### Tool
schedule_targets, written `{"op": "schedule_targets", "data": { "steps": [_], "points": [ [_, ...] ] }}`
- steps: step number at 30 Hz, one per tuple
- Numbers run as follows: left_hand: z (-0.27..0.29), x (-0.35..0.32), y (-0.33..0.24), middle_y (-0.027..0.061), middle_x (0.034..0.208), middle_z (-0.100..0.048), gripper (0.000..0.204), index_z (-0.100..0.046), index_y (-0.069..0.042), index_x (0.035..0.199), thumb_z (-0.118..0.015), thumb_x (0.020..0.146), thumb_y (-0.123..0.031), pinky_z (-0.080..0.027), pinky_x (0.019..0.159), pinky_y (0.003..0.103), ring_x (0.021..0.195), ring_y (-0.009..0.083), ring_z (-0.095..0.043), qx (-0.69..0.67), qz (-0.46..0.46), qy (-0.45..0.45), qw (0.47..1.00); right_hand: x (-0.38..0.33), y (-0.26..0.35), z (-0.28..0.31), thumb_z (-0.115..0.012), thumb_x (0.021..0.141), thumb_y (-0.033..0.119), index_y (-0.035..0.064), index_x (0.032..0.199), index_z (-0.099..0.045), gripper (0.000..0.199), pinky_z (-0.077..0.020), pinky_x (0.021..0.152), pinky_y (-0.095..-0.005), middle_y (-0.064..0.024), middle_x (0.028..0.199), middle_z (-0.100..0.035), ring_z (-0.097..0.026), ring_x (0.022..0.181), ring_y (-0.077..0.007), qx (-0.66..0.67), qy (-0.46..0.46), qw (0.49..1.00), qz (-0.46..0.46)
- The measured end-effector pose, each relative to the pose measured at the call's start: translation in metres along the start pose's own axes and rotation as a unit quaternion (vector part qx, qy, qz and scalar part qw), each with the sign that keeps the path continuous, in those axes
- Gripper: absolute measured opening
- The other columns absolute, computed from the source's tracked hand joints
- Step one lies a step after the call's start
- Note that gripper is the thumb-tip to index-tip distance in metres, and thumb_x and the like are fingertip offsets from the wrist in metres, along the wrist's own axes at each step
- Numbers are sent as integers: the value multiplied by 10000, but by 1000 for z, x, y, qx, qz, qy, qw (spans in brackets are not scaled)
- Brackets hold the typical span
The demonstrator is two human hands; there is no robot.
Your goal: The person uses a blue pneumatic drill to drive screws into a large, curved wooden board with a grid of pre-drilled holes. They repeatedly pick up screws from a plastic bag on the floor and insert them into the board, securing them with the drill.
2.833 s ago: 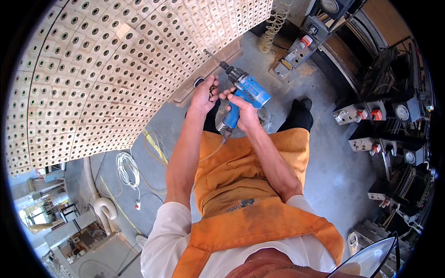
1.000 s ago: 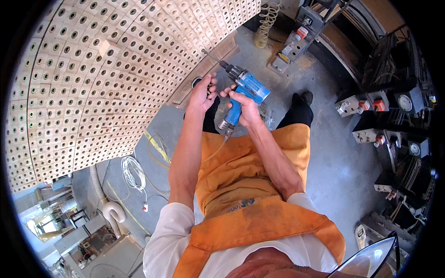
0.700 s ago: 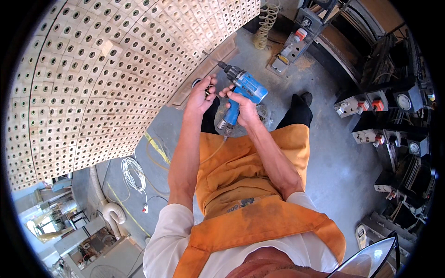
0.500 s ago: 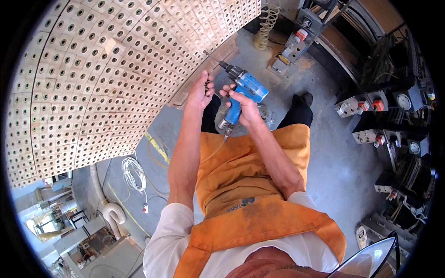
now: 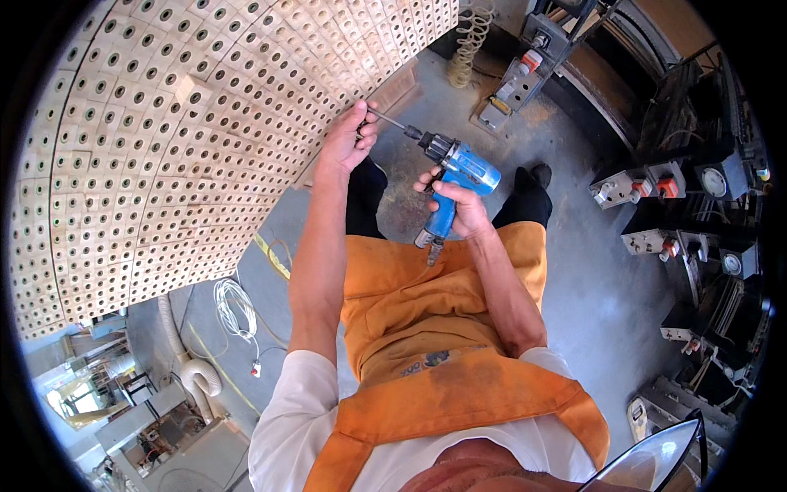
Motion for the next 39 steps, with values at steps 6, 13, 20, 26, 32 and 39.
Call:
{"op": "schedule_targets", "data": {
  "steps": [6,13,20,26,32,39],
  "points": [
    [-2,19,0,-15,758,-480,245,-573,-24,1016,-544,965,-262,-296,423,164,581,50,-397,125,24,-56,990,0,2,-8,-630,836,27,58,1074,-554,252,-500,608,-271,-98,1028,-639,-635,1001,-240,-45,-41,998,28],
    [-8,33,-2,-23,763,-471,248,-553,-44,1090,-498,985,-262,-292,426,167,585,47,-391,75,16,-42,996,18,-3,-13,-629,835,27,61,1048,-548,230,-485,608,-280,-88,980,-648,-641,960,-225,19,-30,998,54],
    [-5,33,4,9,786,-502,178,-536,-23,1049,-451,985,-166,-307,426,180,594,73,-419,-9,-22,-43,999,41,-9,-28,-624,822,4,44,1036,-535,235,-486,603,-286,-95,950,-646,-651,901,-225,33,-54,995,70],
    [34,19,26,50,810,-537,152,-530,-3,997,-431,949,-109,-313,413,178,580,89,-454,-189,-9,-26,982,43,-7,-30,-611,828,10,39,1041,-538,228,-489,580,-263,-99,963,-639,-646,934,-228,-9,-55,996,73],
    [31,-30,60,88,855,-556,170,-510,22,1031,-468,943,-116,-292,374,168,571,79,-466,-280,57,-120,951,44,-7,-30,-614,831,16,44,1052,-539,235,-489,609,-277,-96,980,-643,-647,950,-229,-6,-60,996,71],
    [22,-41,66,5,742,-500,246,-529,-60,964,-526,969,-306,-285,358,155,515,49,-401,-162,82,-65,981,37,-5,-30,-613,842,18,45,1072,-539,242,-493,624,-277,-111,1034,-646,-642,988,-237,9,-62,996,65]
  ]
}}
Point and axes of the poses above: each hand's wrist, its own x-axis towards the middle knuckle, its own z-axis out of the back of the hand, y = z × x, the point moved 5 cm from there along x, towards the middle knuckle
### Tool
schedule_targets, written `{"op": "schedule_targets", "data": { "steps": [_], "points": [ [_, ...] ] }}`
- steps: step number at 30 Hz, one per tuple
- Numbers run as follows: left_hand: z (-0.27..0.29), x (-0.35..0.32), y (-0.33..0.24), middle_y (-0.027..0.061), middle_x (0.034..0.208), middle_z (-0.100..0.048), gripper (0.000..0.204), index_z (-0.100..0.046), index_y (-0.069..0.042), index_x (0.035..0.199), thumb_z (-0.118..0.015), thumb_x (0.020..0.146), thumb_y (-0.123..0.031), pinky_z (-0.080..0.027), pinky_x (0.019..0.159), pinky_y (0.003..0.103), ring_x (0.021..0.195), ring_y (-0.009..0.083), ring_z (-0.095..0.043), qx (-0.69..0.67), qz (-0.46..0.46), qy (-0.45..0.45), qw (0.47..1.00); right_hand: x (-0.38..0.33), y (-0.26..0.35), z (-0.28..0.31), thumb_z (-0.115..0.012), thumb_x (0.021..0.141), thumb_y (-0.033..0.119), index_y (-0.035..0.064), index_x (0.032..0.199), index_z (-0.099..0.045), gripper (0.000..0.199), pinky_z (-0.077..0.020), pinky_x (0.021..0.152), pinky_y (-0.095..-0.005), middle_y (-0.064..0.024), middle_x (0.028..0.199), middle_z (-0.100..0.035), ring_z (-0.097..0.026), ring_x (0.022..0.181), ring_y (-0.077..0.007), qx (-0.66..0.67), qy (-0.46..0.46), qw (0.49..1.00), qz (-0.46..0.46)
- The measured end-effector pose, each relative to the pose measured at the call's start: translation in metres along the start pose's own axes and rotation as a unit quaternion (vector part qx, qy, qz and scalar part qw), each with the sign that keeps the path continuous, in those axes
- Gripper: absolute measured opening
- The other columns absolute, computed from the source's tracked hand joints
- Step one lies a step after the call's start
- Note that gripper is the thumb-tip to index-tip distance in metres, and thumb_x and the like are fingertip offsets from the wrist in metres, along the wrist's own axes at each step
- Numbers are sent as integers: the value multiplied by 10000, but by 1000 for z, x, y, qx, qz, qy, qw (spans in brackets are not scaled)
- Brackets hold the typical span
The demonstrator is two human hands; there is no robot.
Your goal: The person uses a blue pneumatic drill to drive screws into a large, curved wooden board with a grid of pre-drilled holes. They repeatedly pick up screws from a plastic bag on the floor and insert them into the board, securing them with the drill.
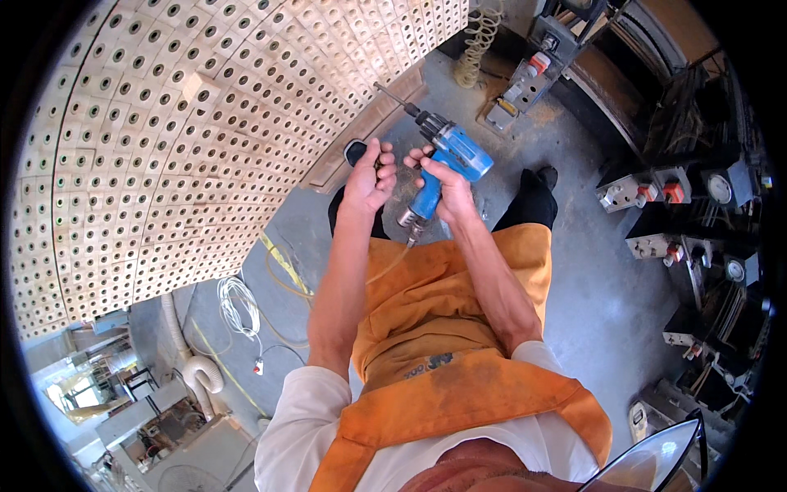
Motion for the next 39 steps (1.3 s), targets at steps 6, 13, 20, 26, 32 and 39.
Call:
{"op": "schedule_targets", "data": {
  "steps": [6,13,20,26,32,39],
  "points": [
    [-30,21,-44,-34,659,-435,250,-530,-93,927,-563,945,-340,-278,382,163,480,54,-365,49,-60,-23,997,-33,16,9,-627,841,25,62,1081,-552,254,-479,635,-273,-90,1031,-649,-641,984,-219,-34,39,999,9],
    [-55,40,-58,-48,611,-393,280,-555,-62,899,-626,909,-333,-262,383,178,471,55,-357,74,-76,-1,994,-41,15,21,-646,820,36,65,1087,-559,282,-495,626,-276,-107,1058,-638,-633,1010,-239,-39,52,997,-51],
    [-55,34,-65,-31,655,-444,244,-577,-53,919,-635,908,-289,-283,405,167,500,50,-384,216,-23,19,976,-39,17,31,-645,820,37,61,1076,-562,270,-487,620,-276,-98,1046,-644,-639,996,-225,-50,41,996,-56],
    [-61,41,-62,-28,673,-456,264,-584,-37,926,-632,911,-296,-283,412,170,505,42,-368,337,-70,-61,937,-41,17,27,-634,830,39,56,1076,-561,257,-484,625,-272,-92,1036,-643,-637,985,-219,-95,14,995,-25],
    [-80,43,-67,-33,671,-453,248,-585,-45,942,-582,941,-294,-285,410,178,505,46,-367,203,-38,15,978,-28,19,12,-638,835,49,48,1084,-556,263,-487,626,-271,-96,1024,-637,-631,990,-222,-15,48,999,-11],
    [-75,49,-66,-28,677,-445,247,-578,-54,995,-568,947,-297,-290,421,179,521,56,-376,136,-53,3,989,-22,10,9,-638,839,41,63,1088,-562,261,-482,649,-276,-83,1033,-650,-639,1006,-225,-51,23,998,9]
  ]
}}
Point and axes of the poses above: each hand's wrist, its own x-axis towards the middle knuckle, its own z-axis out of the back of the hand, y = z × x, the point moved 5 cm from there along x, towards the middle knuckle
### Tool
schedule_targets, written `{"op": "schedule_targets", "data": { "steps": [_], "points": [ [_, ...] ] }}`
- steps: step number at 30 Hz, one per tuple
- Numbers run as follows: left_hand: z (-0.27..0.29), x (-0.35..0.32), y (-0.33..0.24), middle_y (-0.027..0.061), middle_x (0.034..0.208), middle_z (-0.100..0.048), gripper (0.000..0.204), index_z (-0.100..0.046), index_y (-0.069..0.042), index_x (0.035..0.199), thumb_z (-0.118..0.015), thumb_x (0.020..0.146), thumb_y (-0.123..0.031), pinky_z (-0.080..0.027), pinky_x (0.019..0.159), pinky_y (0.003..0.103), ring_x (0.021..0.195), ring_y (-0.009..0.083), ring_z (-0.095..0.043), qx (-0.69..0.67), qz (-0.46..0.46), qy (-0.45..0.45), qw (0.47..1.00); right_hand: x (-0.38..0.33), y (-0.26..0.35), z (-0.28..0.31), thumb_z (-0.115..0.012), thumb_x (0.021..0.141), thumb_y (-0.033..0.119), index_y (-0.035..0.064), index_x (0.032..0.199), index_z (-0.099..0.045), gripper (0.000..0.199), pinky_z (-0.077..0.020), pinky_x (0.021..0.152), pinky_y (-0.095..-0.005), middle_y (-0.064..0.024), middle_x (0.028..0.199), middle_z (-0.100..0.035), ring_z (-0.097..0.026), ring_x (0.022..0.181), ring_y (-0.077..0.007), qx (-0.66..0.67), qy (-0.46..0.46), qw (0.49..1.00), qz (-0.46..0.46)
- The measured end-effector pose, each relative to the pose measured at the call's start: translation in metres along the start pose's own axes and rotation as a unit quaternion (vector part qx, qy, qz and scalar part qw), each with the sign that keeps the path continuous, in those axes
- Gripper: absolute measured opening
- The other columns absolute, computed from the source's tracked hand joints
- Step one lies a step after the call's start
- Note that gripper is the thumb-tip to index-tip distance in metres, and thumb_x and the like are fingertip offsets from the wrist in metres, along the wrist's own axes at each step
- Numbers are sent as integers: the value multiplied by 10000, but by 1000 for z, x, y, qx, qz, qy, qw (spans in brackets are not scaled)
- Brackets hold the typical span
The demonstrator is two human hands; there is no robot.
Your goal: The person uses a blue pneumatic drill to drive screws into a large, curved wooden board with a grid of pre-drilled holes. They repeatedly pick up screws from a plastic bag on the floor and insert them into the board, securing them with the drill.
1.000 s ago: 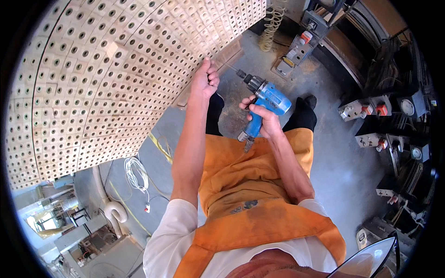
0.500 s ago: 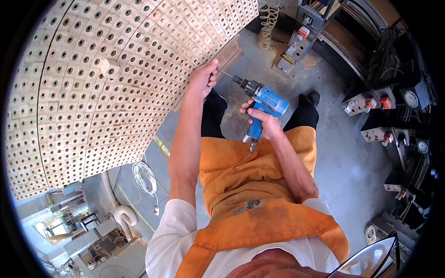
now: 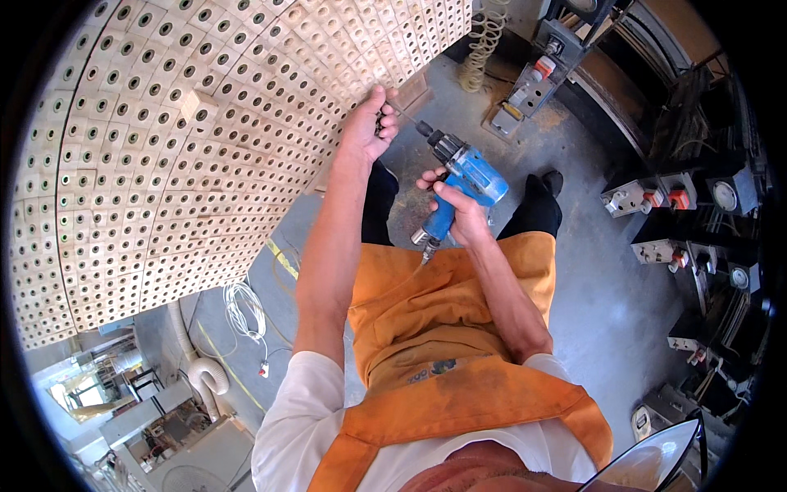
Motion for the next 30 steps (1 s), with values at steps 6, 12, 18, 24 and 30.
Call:
{"op": "schedule_targets", "data": {
  "steps": [6,12,18,24,30],
  "points": [
    [4,5,-2,-18,720,-453,262,-574,-38,1079,-529,968,-271,-306,433,184,554,71,-393,63,-20,7,998,2,-6,-3,-622,855,44,47,1083,-546,241,-501,647,-278,-108,1058,-631,-627,1013,-236,38,14,999,0],
    [9,10,3,-10,760,-470,310,-528,-30,1215,-485,988,-237,-324,445,186,597,79,-429,-29,-62,39,997,18,-10,-14,-633,847,51,62,1046,-544,218,-501,640,-276,-101,1022,-632,-629,1004,-234,58,11,998,0],
    [4,15,6,-12,757,-464,294,-535,-30,1172,-474,994,-255,-319,432,186,593,72,-418,-36,-83,23,996,27,-7,-11,-639,836,44,55,1049,-534,238,-490,628,-260,-92,983,-634,-635,982,-228,63,9,998,3],
    [14,1,15,-3,768,-477,200,-506,-90,973,-476,994,-287,-314,411,171,579,62,-415,-2,-53,3,999,29,-1,-17,-635,825,33,56,1052,-535,249,-466,625,-263,-74,970,-634,-643,966,-216,9,2,1000,15],
    [39,-31,48,8,819,-534,210,-523,-72,947,-500,984,-276,-313,392,169,575,55,-441,63,1,-36,997,26,-3,-22,-637,825,37,54,1064,-537,259,-461,651,-274,-64,979,-638,-645,971,-214,2,-14,1000,11]
  ]
}}
Point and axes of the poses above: each hand's wrist, its own x-axis towards the middle knuckle, its own z-axis out of the back of the hand, y = z × x, the point moved 5 cm from there along x, towards the middle knuckle
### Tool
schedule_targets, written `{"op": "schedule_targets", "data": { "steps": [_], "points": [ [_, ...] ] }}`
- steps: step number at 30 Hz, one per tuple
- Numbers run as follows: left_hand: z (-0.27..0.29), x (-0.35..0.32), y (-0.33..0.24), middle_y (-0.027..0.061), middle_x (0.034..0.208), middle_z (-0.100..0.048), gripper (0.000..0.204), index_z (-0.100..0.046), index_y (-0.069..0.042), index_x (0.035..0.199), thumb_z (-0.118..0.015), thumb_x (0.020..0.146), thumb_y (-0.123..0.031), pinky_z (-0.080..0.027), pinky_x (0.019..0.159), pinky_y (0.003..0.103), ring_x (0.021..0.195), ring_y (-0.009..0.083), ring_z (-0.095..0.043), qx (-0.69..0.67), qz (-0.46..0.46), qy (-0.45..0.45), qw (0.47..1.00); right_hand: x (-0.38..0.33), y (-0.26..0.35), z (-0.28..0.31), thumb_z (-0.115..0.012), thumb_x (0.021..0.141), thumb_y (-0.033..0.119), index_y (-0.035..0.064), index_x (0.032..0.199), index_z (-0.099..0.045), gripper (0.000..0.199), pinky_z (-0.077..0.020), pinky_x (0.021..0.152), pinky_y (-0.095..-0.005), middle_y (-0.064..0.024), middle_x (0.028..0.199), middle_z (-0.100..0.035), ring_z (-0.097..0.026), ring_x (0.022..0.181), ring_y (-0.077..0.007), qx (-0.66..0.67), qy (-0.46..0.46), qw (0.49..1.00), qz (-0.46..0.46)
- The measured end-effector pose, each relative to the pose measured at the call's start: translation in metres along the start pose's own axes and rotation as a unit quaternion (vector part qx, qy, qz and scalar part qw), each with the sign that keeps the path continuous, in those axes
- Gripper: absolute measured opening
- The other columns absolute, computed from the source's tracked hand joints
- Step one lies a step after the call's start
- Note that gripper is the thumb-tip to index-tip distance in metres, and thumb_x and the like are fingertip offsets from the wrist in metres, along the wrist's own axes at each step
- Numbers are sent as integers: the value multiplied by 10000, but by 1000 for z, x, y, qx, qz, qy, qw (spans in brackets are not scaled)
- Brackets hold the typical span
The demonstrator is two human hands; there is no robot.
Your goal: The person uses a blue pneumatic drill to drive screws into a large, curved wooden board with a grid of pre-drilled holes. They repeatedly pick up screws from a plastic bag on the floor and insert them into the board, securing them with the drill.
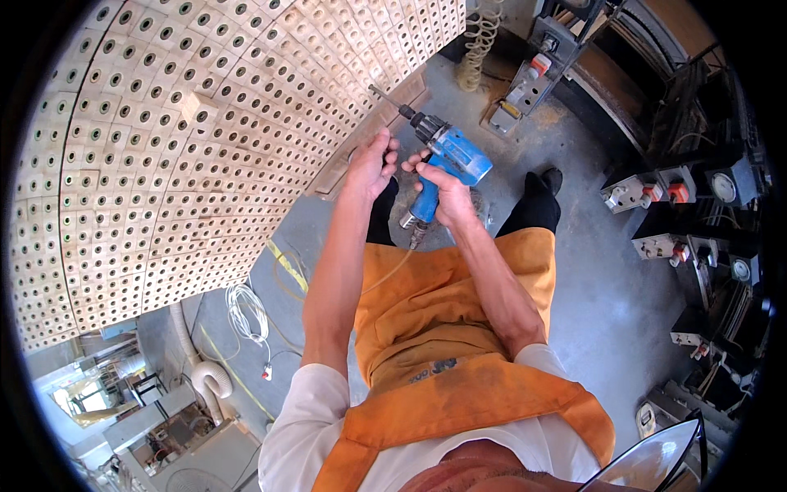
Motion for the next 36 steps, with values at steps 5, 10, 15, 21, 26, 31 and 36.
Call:
{"op": "schedule_targets", "data": {
  "steps": [5,10,15,21,26,31,36],
  "points": [
    [0,-10,2,13,817,-538,236,-570,-27,1099,-523,974,-223,-322,423,162,599,58,-444,-14,-25,2,1000,-3,2,0,-637,833,43,54,1069,-544,254,-469,662,-278,-75,1011,-645,-644,984,-217,10,-3,1000,-4],
    [1,-6,-29,11,847,-541,252,-550,-20,1161,-536,957,-167,-325,418,156,612,55,-439,-60,-85,36,994,-24,8,8,-640,837,48,52,1083,-550,261,-487,651,-279,-92,1037,-647,-642,988,-231,6,23,1000,2],
    [-6,3,-46,2,776,-517,207,-555,-19,1018,-548,961,-218,-317,409,158,576,49,-434,-143,-82,76,983,-33,8,24,-640,836,44,59,1070,-569,245,-501,616,-272,-97,1030,-646,-641,990,-241,18,69,996,-49],
    [-16,-6,-60,-13,759,-476,206,-559,-37,991,-561,956,-240,-295,418,160,575,42,-407,47,-43,27,998,-31,8,34,-651,825,37,67,1078,-575,266,-504,611,-277,-93,1026,-645,-638,994,-240,28,75,994,-74],
    [-15,6,-61,-16,764,-468,242,-563,-23,1072,-519,975,-239,-298,433,166,587,50,-406,72,-52,17,996,-30,3,26,-650,828,45,66,1079,-575,262,-487,636,-272,-79,1011,-651,-638,998,-223,3,51,998,-48],
    [-14,20,-55,-3,796,-483,281,-540,-19,1171,-461,993,-223,-312,438,174,617,66,-429,-23,-82,22,996,-20,-9,7,-645,835,44,68,1064,-558,246,-476,645,-274,-66,992,-653,-644,988,-218,26,37,999,-23],
    [-15,16,-50,25,810,-495,239,-541,0,1116,-446,984,-175,-332,441,191,633,95,-446,-83,-93,40,991,-10,-13,-3,-640,830,36,64,1046,-549,236,-476,635,-268,-65,967,-647,-647,956,-205,33,28,999,-23]
  ]
}}
Point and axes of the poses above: each hand's wrist, its own x-axis towards the middle knuckle, its own z-axis out of the back of the hand, y = z × x, the point moved 5 cm from there along x, towards the middle knuckle
